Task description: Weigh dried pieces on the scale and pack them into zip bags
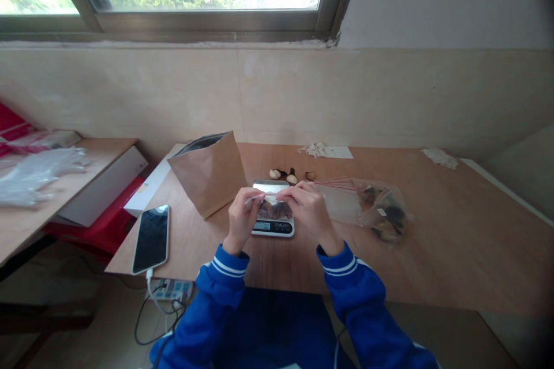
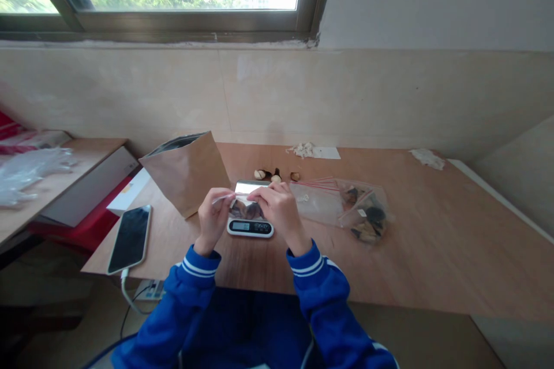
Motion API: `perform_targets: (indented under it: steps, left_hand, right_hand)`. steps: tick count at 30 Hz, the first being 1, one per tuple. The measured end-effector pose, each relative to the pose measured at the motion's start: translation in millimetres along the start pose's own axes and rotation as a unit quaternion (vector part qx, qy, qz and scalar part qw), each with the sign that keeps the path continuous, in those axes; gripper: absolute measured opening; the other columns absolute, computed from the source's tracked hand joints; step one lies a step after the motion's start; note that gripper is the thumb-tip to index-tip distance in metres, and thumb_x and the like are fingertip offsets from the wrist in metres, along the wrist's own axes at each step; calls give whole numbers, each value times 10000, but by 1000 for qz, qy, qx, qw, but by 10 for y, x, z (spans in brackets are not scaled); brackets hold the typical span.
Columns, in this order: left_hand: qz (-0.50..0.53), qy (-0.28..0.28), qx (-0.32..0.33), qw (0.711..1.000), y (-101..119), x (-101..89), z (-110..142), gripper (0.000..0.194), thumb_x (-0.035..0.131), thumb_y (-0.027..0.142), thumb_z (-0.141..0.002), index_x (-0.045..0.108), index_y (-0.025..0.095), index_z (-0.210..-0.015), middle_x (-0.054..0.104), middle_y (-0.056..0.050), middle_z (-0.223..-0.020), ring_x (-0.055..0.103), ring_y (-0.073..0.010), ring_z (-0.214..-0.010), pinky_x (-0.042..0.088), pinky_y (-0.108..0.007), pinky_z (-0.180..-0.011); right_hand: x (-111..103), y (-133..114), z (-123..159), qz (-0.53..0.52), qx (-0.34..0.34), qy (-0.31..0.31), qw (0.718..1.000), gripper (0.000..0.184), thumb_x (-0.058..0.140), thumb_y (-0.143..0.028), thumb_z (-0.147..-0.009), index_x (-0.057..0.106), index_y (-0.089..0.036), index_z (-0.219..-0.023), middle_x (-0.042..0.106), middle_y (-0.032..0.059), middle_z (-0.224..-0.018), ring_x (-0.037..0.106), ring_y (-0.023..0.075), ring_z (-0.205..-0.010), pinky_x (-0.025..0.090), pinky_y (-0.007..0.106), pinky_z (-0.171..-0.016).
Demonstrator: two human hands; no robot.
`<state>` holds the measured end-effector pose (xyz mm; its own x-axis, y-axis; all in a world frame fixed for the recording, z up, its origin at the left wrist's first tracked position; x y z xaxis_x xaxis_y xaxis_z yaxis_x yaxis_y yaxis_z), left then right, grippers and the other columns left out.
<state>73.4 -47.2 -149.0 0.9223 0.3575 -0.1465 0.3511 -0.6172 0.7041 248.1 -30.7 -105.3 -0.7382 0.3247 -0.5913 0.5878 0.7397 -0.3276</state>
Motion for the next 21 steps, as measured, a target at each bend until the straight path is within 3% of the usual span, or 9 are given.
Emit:
perform_targets:
  steps: [6, 12, 18, 21]
  left_hand:
    - [18, -41, 6, 999, 105, -44, -113, 58, 639, 233, -871, 677, 190, -881, 668, -25, -844, 631, -140, -796, 498, -258, -731]
    - [19, -35, -21, 999, 137, -99, -136, 100, 660, 281, -856, 707, 195, -834, 668, -25, -821, 631, -147, -765, 498, -271, -714]
    - [10, -50, -16, 999, 158, -118, -122, 121, 656, 292, -859, 707, 188, -824, 677, -37, -819, 628, -156, -777, 497, -278, -715]
    - [12, -40, -25, 999, 159, -126, -107, 130, 652, 297, -860, 706, 188, -815, 674, -37, -816, 626, -158, -779, 496, -281, -719]
  right_hand:
    - [-1, -16, -9, 27, -29, 4, 999, 288, 492, -122, -954, 658, -206, -733, 664, 8, -697, 554, 159, -667, 382, 307, -711]
    - [-45, 40, 13, 25, -12, -41, 999, 163, 619, -303, -917, 664, -198, -801, 680, 9, -741, 562, 175, -723, 372, 310, -745]
    - [-76, 32, 65, 20, -8, -11, 1000, 260, 549, -148, -935, 677, -216, -719, 633, 6, -660, 553, 166, -676, 377, 308, -711]
    - [-73, 12, 71, 13, -13, -12, 1000, 264, 543, -150, -936, 682, -216, -722, 630, 6, -647, 556, 163, -658, 386, 310, -703]
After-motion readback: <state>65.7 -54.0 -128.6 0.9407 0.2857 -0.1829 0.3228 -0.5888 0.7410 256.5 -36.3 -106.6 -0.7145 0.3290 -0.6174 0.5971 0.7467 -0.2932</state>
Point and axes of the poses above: each hand's wrist, its own z-axis away from the middle knuckle, its own x-axis out of the palm, y = z × x, the point moved 1 cm from there along -z, towards the middle knuckle
